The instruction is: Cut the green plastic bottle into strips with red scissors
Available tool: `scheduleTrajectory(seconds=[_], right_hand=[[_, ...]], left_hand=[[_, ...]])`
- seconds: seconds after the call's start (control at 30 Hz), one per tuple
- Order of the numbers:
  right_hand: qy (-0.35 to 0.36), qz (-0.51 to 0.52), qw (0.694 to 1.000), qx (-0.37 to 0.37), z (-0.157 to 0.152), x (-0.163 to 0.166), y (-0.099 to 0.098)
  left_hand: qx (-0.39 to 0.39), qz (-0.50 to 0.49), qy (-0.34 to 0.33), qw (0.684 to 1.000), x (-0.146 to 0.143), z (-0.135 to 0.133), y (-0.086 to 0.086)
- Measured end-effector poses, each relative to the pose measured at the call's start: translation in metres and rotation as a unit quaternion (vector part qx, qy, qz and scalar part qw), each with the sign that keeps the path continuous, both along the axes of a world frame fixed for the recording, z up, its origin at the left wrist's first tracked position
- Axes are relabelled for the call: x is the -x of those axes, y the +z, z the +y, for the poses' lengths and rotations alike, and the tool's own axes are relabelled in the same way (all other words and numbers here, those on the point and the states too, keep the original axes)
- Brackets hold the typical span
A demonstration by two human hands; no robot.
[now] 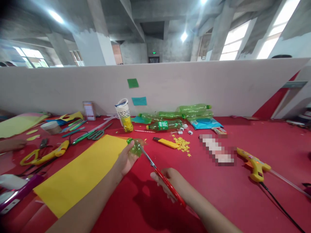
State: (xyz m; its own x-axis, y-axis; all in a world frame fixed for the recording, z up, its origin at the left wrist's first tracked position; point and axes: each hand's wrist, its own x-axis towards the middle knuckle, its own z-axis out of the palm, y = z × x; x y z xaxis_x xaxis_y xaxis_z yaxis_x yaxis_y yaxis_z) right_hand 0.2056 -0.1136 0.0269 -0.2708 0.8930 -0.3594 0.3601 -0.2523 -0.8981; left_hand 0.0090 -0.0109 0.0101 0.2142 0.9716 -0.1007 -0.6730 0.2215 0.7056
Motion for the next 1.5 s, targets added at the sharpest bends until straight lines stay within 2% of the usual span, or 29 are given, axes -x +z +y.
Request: scheduleTrajectory(seconds=[0.17,0.5,0.93,1.5], right_hand=[[-0.014,-0.013,1.0,0.013,0.003,0.0,-0.004],[0.031,-0.075,0.997,-0.002,0.001,-0.005,0.004],[0.02,-0.056,0.998,0.019,-0.001,0.001,0.011],[-0.004,-0.062,0.997,0.051,-0.005,0.006,-0.005]], left_hand=[[0.01,0.01,-0.001,1.0,-0.001,0.001,-0.002],[0.026,0.019,0.002,0.999,0.007,0.004,0.003],[0.035,0.026,-0.024,0.999,0.007,0.003,0.007],[0.017,0.027,-0.027,0.999,0.009,0.006,0.002]])
